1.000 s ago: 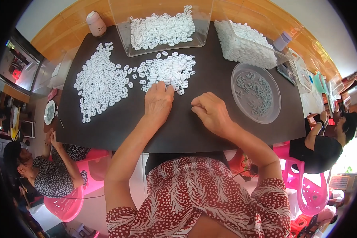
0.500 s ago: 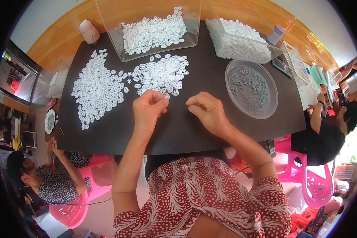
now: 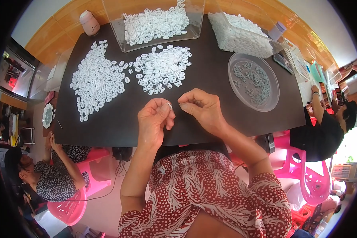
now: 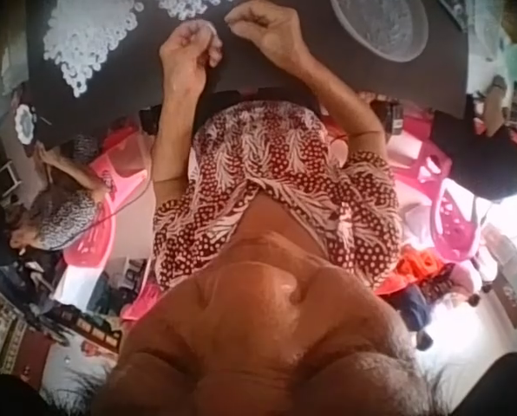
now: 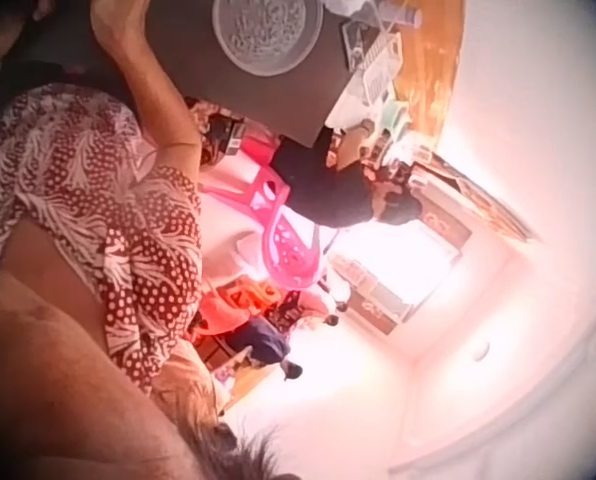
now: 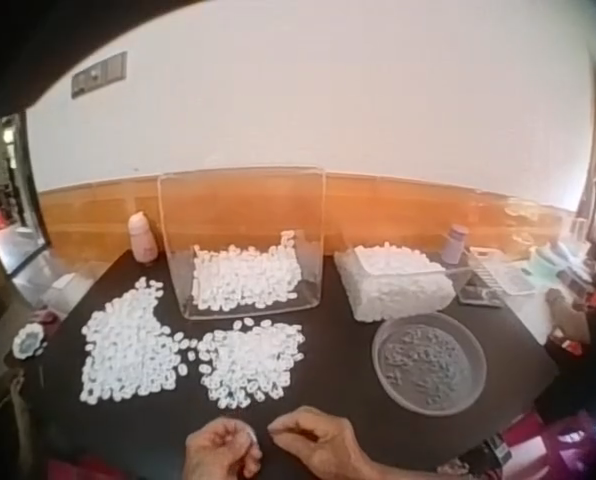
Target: The recorder is manually assembling small white plastic components by inserting small pins or fasteners into them.
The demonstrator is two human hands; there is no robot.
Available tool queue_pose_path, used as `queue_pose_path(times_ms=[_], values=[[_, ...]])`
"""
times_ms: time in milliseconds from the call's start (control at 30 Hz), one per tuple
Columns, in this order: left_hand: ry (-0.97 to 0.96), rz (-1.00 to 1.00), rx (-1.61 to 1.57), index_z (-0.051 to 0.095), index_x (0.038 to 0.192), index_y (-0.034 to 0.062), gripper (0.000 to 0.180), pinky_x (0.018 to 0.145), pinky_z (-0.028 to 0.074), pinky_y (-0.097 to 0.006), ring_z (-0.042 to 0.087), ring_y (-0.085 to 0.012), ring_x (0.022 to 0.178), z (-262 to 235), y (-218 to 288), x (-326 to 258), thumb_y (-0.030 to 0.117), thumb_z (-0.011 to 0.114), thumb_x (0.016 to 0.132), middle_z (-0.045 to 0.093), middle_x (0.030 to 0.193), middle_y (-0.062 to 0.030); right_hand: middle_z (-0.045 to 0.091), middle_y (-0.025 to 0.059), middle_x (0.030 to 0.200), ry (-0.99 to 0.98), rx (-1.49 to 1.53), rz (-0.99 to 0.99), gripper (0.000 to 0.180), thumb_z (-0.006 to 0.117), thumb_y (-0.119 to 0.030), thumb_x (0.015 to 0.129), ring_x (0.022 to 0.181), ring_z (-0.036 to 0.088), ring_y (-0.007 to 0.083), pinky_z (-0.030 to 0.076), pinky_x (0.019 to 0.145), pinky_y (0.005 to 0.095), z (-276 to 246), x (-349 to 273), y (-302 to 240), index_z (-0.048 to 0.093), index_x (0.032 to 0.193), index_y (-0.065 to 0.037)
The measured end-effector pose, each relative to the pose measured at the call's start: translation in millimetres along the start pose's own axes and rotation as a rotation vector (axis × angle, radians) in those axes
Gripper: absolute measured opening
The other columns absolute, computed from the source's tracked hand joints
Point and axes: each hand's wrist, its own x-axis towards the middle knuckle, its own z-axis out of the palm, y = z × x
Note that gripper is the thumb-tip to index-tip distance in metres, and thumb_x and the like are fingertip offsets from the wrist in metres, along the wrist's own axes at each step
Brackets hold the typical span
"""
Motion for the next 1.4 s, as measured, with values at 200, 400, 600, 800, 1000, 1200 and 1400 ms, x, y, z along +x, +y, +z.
queue_pose_path(times_ms=[200, 400, 600, 800, 1000, 1200, 1400], values=[[0.014, 0.025, -0.008, 0.057, 0.089, 0.0, 0.012, 0.048, 0.042, -0.024, 0.055, -0.0127, 0.055, 2.3, -2.1, -6.9, 0.012, 0.059, 0.088, 0.06, 0.073, -0.0084, 0.06, 0.0023, 0.082, -0.007, 0.029, 0.009, 0.011, 0.064, 0.0, 0.078, 0.071, 0.053, 0.0067, 0.044, 0.063, 0.0223, 6.4, -5.3, -0.9, 0.063, 0.089, -0.002], [0.002, 0.044, -0.086, 0.059, 0.096, -0.0026, 0.014, 0.053, 0.048, -0.025, 0.061, -0.0147, 0.064, 0.6, -3.6, -13.6, 0.005, 0.062, 0.085, 0.064, 0.079, -0.0108, 0.058, 0.0022, 0.082, -0.011, 0.033, -0.01, 0.012, 0.064, 0.001, 0.078, 0.07, 0.053, 0.0063, 0.044, 0.063, 0.0219, 10.5, -8.8, 0.1, 0.064, 0.09, -0.002], [0.019, 0.121, 0.039, 0.061, 0.098, -0.0042, 0.016, 0.054, 0.047, -0.023, 0.06, -0.0138, 0.063, -2.3, -9.8, -19.5, 0.002, 0.063, 0.084, 0.064, 0.081, -0.0096, 0.057, 0.0026, 0.083, -0.009, 0.045, 0.008, 0.013, 0.063, 0.002, 0.078, 0.069, 0.053, 0.0067, 0.044, 0.062, 0.022, 14.8, -13.5, -1.0, 0.063, 0.09, -0.002], [0.058, 0.165, 0.093, 0.061, 0.094, -0.0036, 0.012, 0.053, 0.044, -0.022, 0.056, -0.011, 0.061, 3.2, -13.3, -22.7, 0.003, 0.063, 0.084, 0.062, 0.078, -0.0068, 0.057, 0.0027, 0.082, 0.004, -0.036, -0.038, 0.012, 0.063, 0.002, 0.078, 0.068, 0.052, 0.0066, 0.044, 0.06, 0.0224, 14.3, -16.4, -1.7, 0.062, 0.089, -0.003], [0.094, 0.169, 0.171, 0.061, 0.092, -0.0014, 0.009, 0.053, 0.042, -0.019, 0.055, -0.0089, 0.06, 6.1, -14.3, -25.8, 0.004, 0.062, 0.085, 0.062, 0.078, -0.0054, 0.056, 0.0027, 0.08, 0.008, -0.087, -0.074, 0.012, 0.064, 0.002, 0.077, 0.066, 0.052, 0.0071, 0.044, 0.058, 0.023, 15.0, -17.8, 0.0, 0.062, 0.088, -0.003], [0.11, 0.184, 0.257, 0.061, 0.092, -0.0007, 0.011, 0.054, 0.041, -0.018, 0.054, -0.0078, 0.06, 5.2, -16.5, -28.3, 0.008, 0.063, 0.085, 0.062, 0.078, -0.0042, 0.056, 0.0028, 0.078, 0.006, -0.09, -0.068, 0.012, 0.064, 0.002, 0.077, 0.064, 0.051, 0.0071, 0.043, 0.057, 0.0227, 17.6, -18.5, -0.8, 0.062, 0.087, -0.002], [0.107, 0.225, 0.305, 0.061, 0.092, -0.001, 0.012, 0.054, 0.04, -0.017, 0.053, -0.0065, 0.06, 4.6, -18.5, -29.7, 0.009, 0.064, 0.086, 0.061, 0.078, -0.0025, 0.056, 0.0027, 0.078, -0.013, -0.149, -0.109, 0.011, 0.064, 0.003, 0.076, 0.064, 0.05, 0.0072, 0.042, 0.056, 0.0231, 18.5, -17.8, -0.9, 0.062, 0.086, -0.002]])
